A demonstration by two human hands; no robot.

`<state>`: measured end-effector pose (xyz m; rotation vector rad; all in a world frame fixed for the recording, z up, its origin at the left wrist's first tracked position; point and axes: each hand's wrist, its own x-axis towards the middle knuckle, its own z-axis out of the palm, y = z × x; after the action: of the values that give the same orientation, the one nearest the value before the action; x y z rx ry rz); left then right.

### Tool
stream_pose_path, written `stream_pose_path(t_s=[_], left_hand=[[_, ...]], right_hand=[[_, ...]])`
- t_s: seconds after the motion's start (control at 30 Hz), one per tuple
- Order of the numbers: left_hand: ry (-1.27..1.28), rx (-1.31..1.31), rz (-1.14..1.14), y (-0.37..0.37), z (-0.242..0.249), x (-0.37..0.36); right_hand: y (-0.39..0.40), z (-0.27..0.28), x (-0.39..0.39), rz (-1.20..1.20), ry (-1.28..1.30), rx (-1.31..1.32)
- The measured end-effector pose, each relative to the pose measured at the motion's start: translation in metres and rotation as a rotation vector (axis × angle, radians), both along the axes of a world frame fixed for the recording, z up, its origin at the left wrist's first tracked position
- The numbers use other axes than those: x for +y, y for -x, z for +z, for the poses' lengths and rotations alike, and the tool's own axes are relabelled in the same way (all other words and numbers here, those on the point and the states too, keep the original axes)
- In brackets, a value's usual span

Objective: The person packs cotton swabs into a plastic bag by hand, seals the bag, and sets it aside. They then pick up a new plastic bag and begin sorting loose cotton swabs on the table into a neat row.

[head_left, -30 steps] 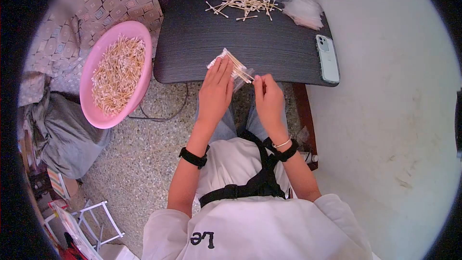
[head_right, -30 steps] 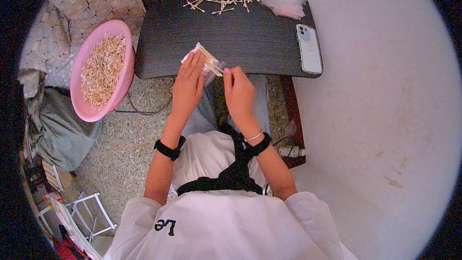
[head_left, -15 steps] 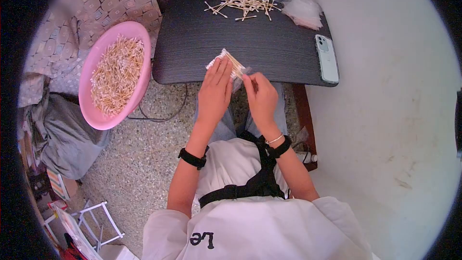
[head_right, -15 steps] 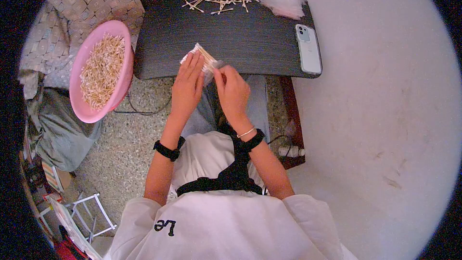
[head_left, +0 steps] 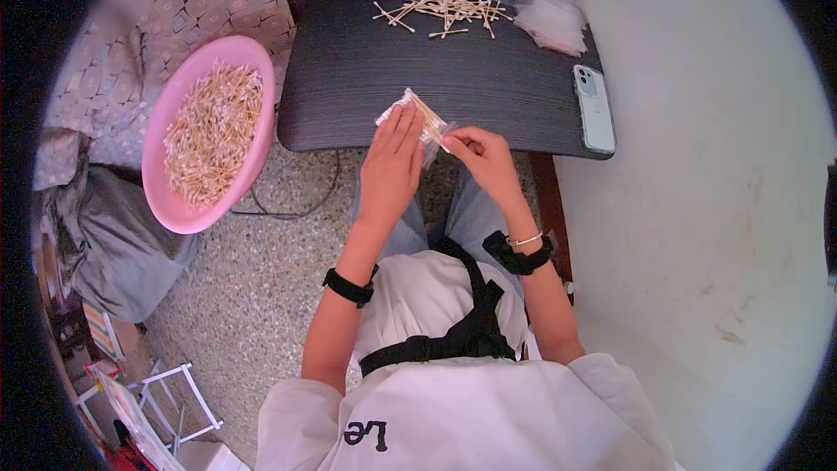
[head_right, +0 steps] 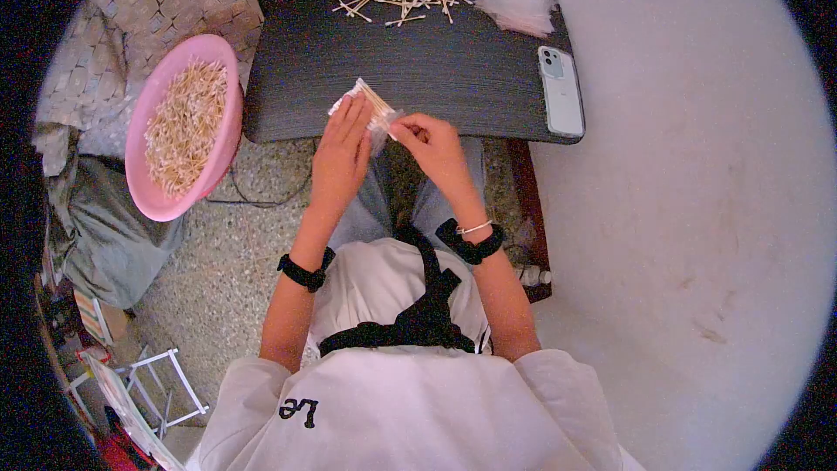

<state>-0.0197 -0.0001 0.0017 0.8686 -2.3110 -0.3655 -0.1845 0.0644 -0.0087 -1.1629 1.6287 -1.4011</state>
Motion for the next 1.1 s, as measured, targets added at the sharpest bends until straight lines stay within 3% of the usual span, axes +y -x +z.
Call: stream_pose_path(t_s=[0.47,0.57,0.67,0.97,1.1], left_hand=[[0.011,-0.001,-0.015,0.000,0.000,-0.002],[-0.002,-0.001,-0.010,-0.001,0.000,-0.001],[-0.001,0.000,-0.007,0.001,0.001,-0.001],[-0.025,0.014,-0.031,-0.001,0.001,-0.003],[-0.196,0.118,0.007,-0.002,0.005,0.001]], right_hand=[[-0.007,0.011,-0.004,-0.046,-0.052,0.307],[-0.010,0.017,0.009,0.027,-0.090,0.123],[-0.010,0.032,0.015,0.061,-0.139,0.388],[-0.021,0.019,0.009,-0.042,-0.017,0.543],[-0.023,0.019,0.009,-0.050,-0.053,0.329]])
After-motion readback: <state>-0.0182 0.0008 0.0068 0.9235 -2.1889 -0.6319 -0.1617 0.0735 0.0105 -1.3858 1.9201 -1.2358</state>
